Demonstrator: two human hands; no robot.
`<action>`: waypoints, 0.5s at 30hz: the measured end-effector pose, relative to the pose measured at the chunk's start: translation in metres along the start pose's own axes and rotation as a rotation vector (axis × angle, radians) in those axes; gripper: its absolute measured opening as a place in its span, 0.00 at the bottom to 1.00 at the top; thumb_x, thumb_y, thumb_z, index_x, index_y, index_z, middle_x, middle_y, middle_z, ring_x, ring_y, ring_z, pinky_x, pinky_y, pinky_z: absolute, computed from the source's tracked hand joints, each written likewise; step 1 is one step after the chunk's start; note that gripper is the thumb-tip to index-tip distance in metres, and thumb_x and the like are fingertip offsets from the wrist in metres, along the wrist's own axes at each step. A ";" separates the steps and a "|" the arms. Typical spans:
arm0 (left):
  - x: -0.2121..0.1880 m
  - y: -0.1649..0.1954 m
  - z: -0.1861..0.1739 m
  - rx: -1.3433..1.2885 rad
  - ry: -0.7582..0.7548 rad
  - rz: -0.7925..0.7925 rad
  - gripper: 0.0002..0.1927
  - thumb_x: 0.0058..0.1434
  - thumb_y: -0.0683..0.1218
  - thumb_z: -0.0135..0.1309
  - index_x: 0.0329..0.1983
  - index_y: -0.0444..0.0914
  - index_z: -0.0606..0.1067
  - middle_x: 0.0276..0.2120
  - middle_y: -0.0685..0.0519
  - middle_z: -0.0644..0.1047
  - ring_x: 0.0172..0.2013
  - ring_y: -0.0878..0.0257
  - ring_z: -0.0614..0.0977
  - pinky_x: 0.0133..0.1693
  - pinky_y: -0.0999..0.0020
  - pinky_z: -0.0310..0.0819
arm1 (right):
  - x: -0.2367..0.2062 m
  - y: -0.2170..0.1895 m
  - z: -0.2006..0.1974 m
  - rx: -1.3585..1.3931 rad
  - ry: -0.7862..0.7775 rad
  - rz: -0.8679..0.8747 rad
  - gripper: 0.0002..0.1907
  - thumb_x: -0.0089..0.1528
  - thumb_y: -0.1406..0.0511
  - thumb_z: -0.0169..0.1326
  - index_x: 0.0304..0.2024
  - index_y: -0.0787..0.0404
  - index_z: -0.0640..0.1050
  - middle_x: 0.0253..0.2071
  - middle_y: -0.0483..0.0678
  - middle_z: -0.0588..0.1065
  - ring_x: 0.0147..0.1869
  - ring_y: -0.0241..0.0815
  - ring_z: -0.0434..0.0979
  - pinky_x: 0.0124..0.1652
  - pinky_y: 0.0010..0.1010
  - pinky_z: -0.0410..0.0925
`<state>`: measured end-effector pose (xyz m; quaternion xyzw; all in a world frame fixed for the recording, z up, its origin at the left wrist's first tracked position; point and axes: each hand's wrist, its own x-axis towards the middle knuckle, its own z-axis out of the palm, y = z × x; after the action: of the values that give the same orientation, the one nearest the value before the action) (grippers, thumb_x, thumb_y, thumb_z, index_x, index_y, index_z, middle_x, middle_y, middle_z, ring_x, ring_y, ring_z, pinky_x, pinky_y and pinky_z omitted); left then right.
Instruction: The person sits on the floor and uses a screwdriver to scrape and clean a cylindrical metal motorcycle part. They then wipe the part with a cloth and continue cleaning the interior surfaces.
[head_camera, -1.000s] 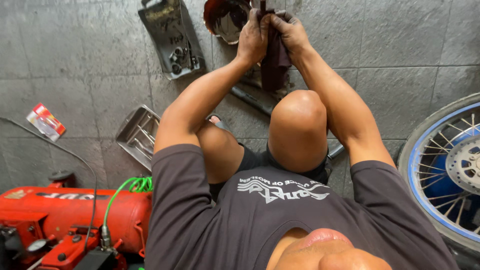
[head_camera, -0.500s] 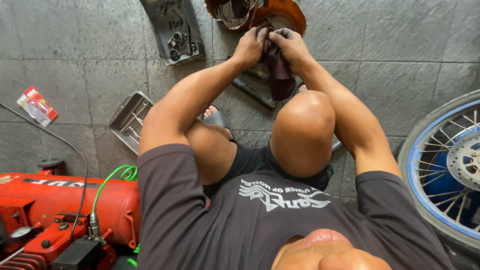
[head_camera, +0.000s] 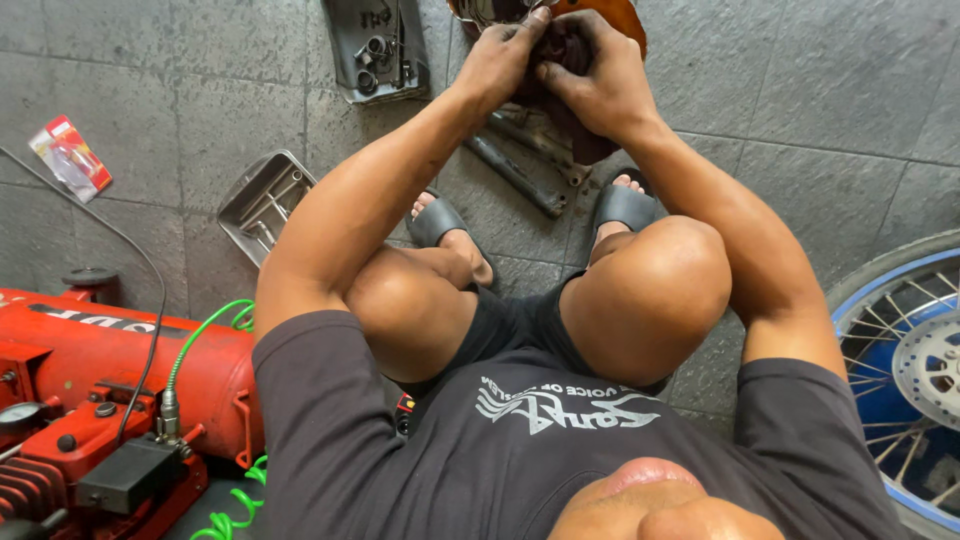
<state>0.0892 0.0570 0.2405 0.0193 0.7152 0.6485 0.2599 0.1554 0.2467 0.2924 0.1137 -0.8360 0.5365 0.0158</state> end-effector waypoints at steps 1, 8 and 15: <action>0.006 0.001 -0.004 0.082 0.037 0.038 0.28 0.69 0.61 0.48 0.33 0.33 0.82 0.26 0.56 0.80 0.28 0.70 0.77 0.33 0.70 0.73 | 0.001 0.003 0.000 -0.019 0.026 0.027 0.21 0.63 0.66 0.68 0.55 0.65 0.77 0.47 0.54 0.83 0.51 0.43 0.84 0.54 0.33 0.75; 0.071 0.011 -0.034 0.425 0.651 0.193 0.23 0.59 0.57 0.56 0.41 0.32 0.80 0.36 0.41 0.85 0.39 0.47 0.86 0.44 0.58 0.77 | 0.012 0.036 -0.006 0.004 0.336 0.174 0.23 0.60 0.63 0.68 0.51 0.66 0.73 0.44 0.54 0.82 0.49 0.44 0.85 0.51 0.36 0.75; 0.105 0.024 -0.033 0.408 0.821 0.173 0.28 0.57 0.59 0.57 0.44 0.28 0.79 0.41 0.34 0.83 0.45 0.41 0.84 0.48 0.56 0.76 | 0.026 0.023 -0.018 0.380 0.378 -0.001 0.19 0.68 0.66 0.66 0.53 0.65 0.70 0.46 0.49 0.78 0.49 0.40 0.81 0.52 0.34 0.77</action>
<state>-0.0218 0.0688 0.2277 -0.1288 0.8676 0.4679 -0.1086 0.1232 0.2678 0.2831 0.0126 -0.7024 0.6956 0.1504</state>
